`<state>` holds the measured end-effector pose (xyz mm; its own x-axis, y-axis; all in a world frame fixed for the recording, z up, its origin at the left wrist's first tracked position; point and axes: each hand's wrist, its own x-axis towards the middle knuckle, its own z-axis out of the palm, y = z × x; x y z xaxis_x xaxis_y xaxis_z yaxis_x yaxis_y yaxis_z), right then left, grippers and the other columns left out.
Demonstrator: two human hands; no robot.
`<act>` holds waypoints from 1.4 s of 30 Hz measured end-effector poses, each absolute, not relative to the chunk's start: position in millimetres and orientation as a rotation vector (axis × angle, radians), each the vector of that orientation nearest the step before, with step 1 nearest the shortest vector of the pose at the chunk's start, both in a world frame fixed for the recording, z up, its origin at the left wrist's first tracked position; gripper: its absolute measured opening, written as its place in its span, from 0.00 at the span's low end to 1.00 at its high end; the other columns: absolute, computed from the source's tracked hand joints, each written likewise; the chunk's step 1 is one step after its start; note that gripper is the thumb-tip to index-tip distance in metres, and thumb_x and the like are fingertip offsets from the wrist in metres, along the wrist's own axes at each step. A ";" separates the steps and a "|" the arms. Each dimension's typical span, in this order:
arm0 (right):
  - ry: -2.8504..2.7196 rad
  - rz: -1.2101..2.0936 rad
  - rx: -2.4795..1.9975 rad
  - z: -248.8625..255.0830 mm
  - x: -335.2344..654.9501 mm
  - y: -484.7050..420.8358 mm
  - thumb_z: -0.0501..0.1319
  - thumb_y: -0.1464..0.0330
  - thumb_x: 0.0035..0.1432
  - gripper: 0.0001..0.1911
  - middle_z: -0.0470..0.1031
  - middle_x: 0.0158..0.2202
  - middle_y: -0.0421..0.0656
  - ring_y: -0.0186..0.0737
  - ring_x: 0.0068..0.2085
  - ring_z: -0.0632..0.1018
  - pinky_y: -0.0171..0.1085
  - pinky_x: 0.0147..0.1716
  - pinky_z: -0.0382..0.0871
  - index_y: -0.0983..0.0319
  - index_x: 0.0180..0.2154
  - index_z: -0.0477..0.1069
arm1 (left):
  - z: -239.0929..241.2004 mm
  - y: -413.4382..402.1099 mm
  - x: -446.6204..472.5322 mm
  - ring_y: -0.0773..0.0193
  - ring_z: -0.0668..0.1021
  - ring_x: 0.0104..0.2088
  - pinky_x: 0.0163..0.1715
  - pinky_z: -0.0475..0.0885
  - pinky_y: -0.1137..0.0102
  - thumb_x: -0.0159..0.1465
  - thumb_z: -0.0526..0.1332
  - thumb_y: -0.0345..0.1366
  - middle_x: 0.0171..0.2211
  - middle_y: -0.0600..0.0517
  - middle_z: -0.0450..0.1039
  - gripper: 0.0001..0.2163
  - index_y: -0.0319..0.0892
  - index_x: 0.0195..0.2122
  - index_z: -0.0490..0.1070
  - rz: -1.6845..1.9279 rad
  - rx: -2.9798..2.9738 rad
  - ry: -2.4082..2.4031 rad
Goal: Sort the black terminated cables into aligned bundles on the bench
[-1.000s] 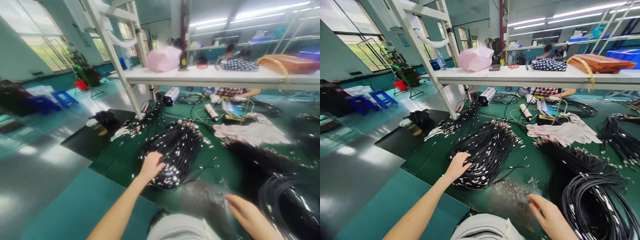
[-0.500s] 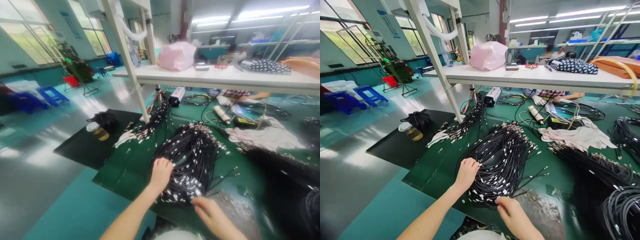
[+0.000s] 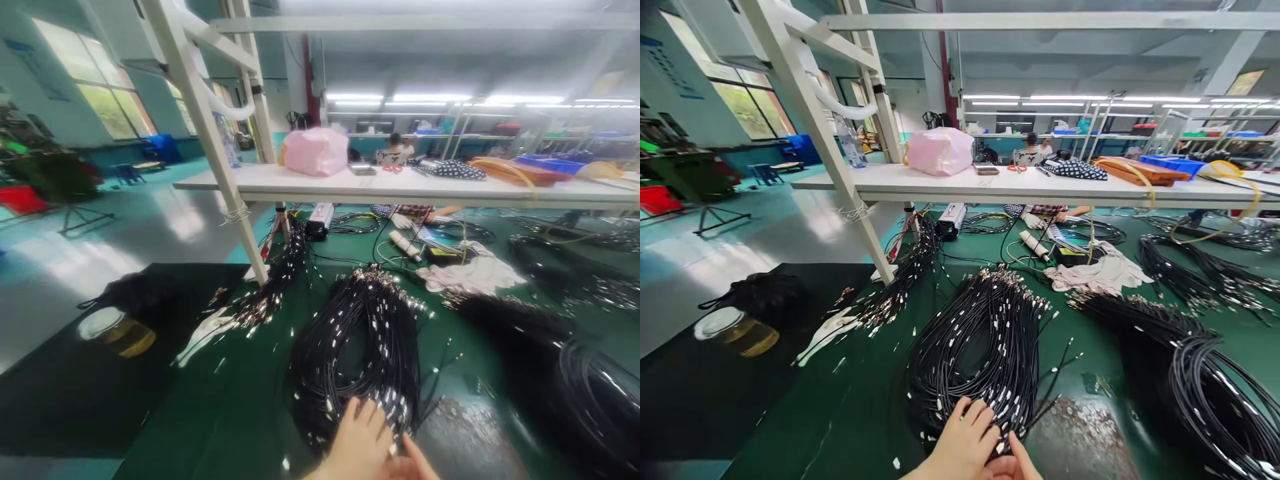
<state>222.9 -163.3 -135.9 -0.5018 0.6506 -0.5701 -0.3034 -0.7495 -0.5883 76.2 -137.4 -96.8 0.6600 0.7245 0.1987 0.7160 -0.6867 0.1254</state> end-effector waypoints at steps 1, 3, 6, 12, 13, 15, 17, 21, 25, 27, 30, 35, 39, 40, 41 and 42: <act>-0.538 2.242 -1.141 -141.8 226.6 -164.8 0.49 0.41 0.44 0.31 0.75 0.20 0.42 0.39 0.25 0.77 0.35 0.29 0.67 0.61 0.20 0.72 | -96.5 -135.3 71.2 0.53 0.68 0.40 0.43 0.57 0.55 0.58 0.55 0.43 0.37 0.45 0.68 0.12 0.41 0.36 0.67 0.343 2.823 1.244; -0.482 2.222 -1.223 -152.3 230.9 -165.4 0.47 0.41 0.45 0.32 0.75 0.18 0.42 0.37 0.22 0.76 0.33 0.25 0.65 0.61 0.21 0.72 | -93.2 -131.4 61.2 0.57 0.69 0.37 0.42 0.58 0.57 0.59 0.54 0.37 0.34 0.47 0.68 0.07 0.40 0.35 0.66 0.257 2.815 1.260; -0.403 2.241 -1.306 -159.6 231.7 -161.6 0.47 0.41 0.47 0.32 0.73 0.16 0.44 0.36 0.20 0.75 0.31 0.24 0.64 0.63 0.21 0.69 | -87.1 -127.2 52.0 0.60 0.69 0.33 0.36 0.60 0.61 0.60 0.51 0.32 0.29 0.49 0.67 0.06 0.39 0.29 0.65 0.150 2.831 1.208; -0.286 2.310 -1.077 -128.6 226.6 -157.9 0.48 0.48 0.53 0.28 0.75 0.20 0.48 0.37 0.23 0.76 0.31 0.26 0.64 0.66 0.27 0.70 | -64.2 -122.1 56.6 0.53 0.67 0.42 0.41 0.60 0.58 0.58 0.53 0.32 0.38 0.45 0.67 0.06 0.37 0.34 0.66 0.066 2.816 1.222; -0.292 2.316 -1.025 -120.9 224.2 -158.0 0.48 0.48 0.53 0.28 0.76 0.21 0.48 0.38 0.24 0.76 0.31 0.27 0.65 0.67 0.29 0.70 | -59.3 -121.6 58.1 0.52 0.67 0.43 0.41 0.60 0.58 0.58 0.53 0.31 0.40 0.44 0.67 0.07 0.37 0.36 0.66 0.023 2.786 1.244; -0.284 2.307 -0.990 -108.1 218.6 -157.4 0.49 0.49 0.53 0.28 0.76 0.23 0.49 0.39 0.25 0.77 0.32 0.27 0.65 0.67 0.28 0.70 | -52.1 -121.2 59.6 0.53 0.68 0.42 0.39 0.61 0.58 0.58 0.52 0.31 0.39 0.44 0.67 0.08 0.37 0.38 0.66 -0.105 2.706 1.272; -0.225 2.284 -1.014 -101.5 213.7 -156.3 0.50 0.50 0.54 0.26 0.76 0.23 0.48 0.38 0.24 0.77 0.32 0.25 0.65 0.67 0.27 0.70 | -49.7 -121.6 58.6 0.53 0.68 0.40 0.38 0.62 0.57 0.58 0.52 0.31 0.38 0.45 0.68 0.08 0.37 0.38 0.66 -0.190 2.653 1.297; -0.149 2.242 -1.033 -105.0 211.9 -157.2 0.53 0.54 0.54 0.22 0.75 0.21 0.44 0.36 0.22 0.75 0.31 0.22 0.65 0.67 0.28 0.71 | -52.4 -123.1 52.8 0.53 0.68 0.41 0.39 0.61 0.57 0.60 0.49 0.29 0.37 0.44 0.68 0.09 0.36 0.36 0.67 -0.238 2.655 1.363; -0.259 2.252 -1.042 -107.9 213.6 -165.1 0.51 0.51 0.53 0.27 0.74 0.19 0.46 0.35 0.21 0.75 0.30 0.23 0.64 0.70 0.25 0.71 | -50.9 -125.7 50.4 0.54 0.69 0.39 0.38 0.61 0.59 0.59 0.49 0.28 0.35 0.45 0.68 0.08 0.37 0.32 0.67 -0.125 2.718 1.322; -0.337 2.317 -0.962 -100.9 211.2 -168.4 0.50 0.46 0.50 0.33 0.75 0.21 0.50 0.38 0.24 0.76 0.32 0.26 0.65 0.72 0.27 0.72 | -48.7 -127.9 51.8 0.57 0.69 0.37 0.37 0.62 0.60 0.59 0.50 0.26 0.33 0.47 0.68 0.07 0.39 0.31 0.67 -0.016 2.738 1.336; -0.299 2.256 -0.781 -80.8 203.4 -167.2 0.55 0.47 0.47 0.30 0.77 0.30 0.51 0.42 0.31 0.77 0.36 0.32 0.67 0.69 0.34 0.72 | -45.7 -132.3 56.5 0.61 0.70 0.32 0.36 0.63 0.63 0.59 0.50 0.26 0.30 0.50 0.68 0.07 0.41 0.33 0.66 0.118 2.743 1.298; -0.019 1.787 -0.768 -43.4 197.1 -147.6 0.63 0.68 0.48 0.06 0.77 0.29 0.43 0.36 0.33 0.76 0.33 0.34 0.67 0.64 0.28 0.71 | -32.4 -149.7 59.2 0.55 0.70 0.40 0.40 0.64 0.59 0.57 0.53 0.27 0.40 0.46 0.68 0.13 0.42 0.43 0.64 0.515 2.662 1.220; 0.070 1.757 -0.637 -20.8 205.2 -134.7 0.58 0.71 0.53 0.10 0.69 0.16 0.38 0.34 0.26 0.74 0.38 0.40 0.67 0.64 0.21 0.67 | -23.4 -178.1 50.7 0.51 0.68 0.45 0.43 0.63 0.56 0.59 0.53 0.36 0.42 0.42 0.66 0.10 0.41 0.41 0.66 0.921 2.044 1.097; 0.090 1.764 -0.608 -16.4 208.0 -133.8 0.56 0.71 0.55 0.12 0.66 0.14 0.36 0.31 0.23 0.72 0.39 0.41 0.68 0.63 0.20 0.66 | -24.3 -183.7 48.6 0.53 0.71 0.40 0.39 0.65 0.58 0.60 0.52 0.41 0.38 0.42 0.68 0.11 0.40 0.38 0.67 0.850 1.765 1.006; 0.114 1.778 -0.580 -12.4 211.0 -133.7 0.54 0.71 0.56 0.13 0.62 0.12 0.34 0.29 0.20 0.69 0.39 0.40 0.68 0.63 0.20 0.65 | -26.4 -187.1 46.8 0.54 0.73 0.35 0.34 0.67 0.60 0.60 0.50 0.46 0.34 0.42 0.69 0.15 0.39 0.36 0.66 0.740 1.450 0.903; 0.140 1.794 -0.553 -8.9 214.1 -134.7 0.52 0.71 0.57 0.14 0.59 0.12 0.33 0.28 0.18 0.66 0.39 0.39 0.68 0.63 0.20 0.64 | -29.5 -187.5 45.3 0.55 0.74 0.32 0.31 0.68 0.62 0.59 0.48 0.50 0.33 0.42 0.70 0.19 0.38 0.37 0.66 0.641 1.128 0.794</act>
<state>214.1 -134.7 -8.9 -0.1941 0.8785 -0.4364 -0.9355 -0.2996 -0.1872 45.3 -187.5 -29.5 0.5724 0.7887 -0.2244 -0.0533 0.3089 0.9496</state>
